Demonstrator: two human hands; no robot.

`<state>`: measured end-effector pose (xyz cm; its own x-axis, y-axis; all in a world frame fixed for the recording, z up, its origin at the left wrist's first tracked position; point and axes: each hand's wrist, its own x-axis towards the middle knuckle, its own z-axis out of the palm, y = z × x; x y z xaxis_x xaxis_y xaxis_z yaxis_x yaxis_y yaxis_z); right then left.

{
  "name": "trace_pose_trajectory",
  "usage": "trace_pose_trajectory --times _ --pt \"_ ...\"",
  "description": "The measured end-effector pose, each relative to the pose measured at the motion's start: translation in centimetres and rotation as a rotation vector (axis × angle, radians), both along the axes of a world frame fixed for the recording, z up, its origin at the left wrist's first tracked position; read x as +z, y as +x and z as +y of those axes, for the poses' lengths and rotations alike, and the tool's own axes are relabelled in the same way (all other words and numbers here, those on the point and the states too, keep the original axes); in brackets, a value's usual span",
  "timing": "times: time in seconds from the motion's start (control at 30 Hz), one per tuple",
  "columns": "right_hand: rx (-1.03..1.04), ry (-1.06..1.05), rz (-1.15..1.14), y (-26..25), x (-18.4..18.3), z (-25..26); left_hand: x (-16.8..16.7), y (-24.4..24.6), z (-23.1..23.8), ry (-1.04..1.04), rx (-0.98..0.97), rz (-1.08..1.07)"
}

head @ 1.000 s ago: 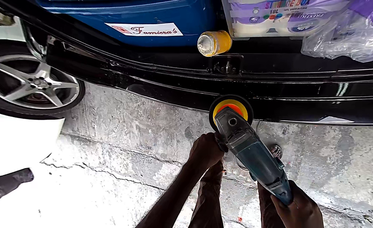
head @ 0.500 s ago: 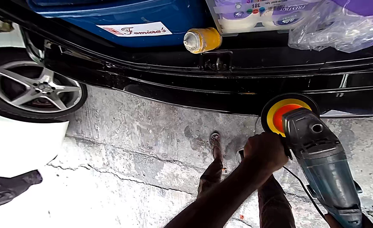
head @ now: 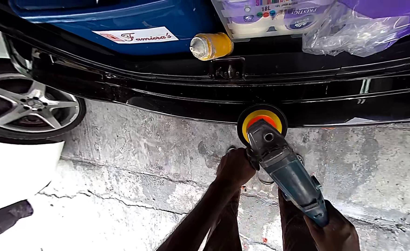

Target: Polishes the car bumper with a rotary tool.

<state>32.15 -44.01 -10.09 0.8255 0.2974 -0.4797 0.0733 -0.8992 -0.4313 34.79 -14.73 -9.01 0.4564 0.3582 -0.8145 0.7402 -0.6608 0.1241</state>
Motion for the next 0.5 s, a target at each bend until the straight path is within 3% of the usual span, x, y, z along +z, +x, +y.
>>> trace_pose_trajectory --times 0.2,0.5 --pt "0.026 0.008 -0.045 0.0 -0.9 -0.8 -0.3 -0.3 -0.4 0.032 0.006 0.040" --pt "-0.117 -0.021 -0.011 2.4 -0.3 -9.3 0.6 7.2 -9.2 -0.083 -0.124 0.032"
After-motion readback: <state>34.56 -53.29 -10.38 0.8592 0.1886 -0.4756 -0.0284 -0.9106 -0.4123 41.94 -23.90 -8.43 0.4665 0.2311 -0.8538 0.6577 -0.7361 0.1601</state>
